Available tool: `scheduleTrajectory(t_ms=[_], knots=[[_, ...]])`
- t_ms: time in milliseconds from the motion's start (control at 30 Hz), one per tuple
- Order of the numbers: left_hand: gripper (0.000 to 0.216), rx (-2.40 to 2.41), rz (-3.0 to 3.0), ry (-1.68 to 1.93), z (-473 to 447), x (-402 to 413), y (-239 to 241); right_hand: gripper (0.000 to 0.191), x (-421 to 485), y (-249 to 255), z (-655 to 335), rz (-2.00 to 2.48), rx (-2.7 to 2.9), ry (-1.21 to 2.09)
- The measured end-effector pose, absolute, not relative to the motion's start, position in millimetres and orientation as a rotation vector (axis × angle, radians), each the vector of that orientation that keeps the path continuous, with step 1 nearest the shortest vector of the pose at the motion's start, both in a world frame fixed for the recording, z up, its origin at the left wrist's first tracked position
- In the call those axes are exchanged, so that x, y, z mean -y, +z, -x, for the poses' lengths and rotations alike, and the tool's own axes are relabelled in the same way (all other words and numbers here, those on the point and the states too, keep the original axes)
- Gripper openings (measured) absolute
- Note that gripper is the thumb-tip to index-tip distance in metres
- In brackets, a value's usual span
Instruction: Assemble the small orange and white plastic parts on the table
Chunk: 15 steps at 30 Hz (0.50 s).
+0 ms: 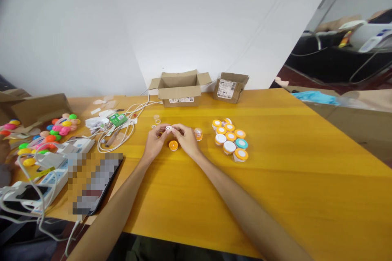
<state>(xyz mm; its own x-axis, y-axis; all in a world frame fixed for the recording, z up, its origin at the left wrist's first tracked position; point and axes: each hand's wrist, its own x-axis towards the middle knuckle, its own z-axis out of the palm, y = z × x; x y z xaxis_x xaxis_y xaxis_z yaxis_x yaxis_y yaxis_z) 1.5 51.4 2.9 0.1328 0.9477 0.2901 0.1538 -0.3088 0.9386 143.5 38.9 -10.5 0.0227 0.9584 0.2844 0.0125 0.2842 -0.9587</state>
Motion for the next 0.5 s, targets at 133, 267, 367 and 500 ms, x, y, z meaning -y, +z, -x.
scheduleTrajectory(t_ms=[133, 267, 367, 500], knots=[[0.019, -1.067, -1.622, 1.257, -2.2, -48.9, 5.6, 0.035, -37.8, -8.0, -143.4, 1.044, 1.374, 0.923], [0.023, -1.042, -1.612, 1.261, -2.2, -47.8, 5.7, 0.039, -37.9, -8.5, -143.5, 1.081, 1.435, 0.879], [0.025, -1.009, -1.607, 1.258, -2.3, -47.9, 5.0, 0.042, -38.5, -9.9, -143.5, 1.125, 1.481, 0.844], [0.028, -0.957, -1.607, 1.246, -1.9, -49.5, 3.8, 0.044, -39.3, -10.8, -143.6, 1.163, 1.529, 0.818]])
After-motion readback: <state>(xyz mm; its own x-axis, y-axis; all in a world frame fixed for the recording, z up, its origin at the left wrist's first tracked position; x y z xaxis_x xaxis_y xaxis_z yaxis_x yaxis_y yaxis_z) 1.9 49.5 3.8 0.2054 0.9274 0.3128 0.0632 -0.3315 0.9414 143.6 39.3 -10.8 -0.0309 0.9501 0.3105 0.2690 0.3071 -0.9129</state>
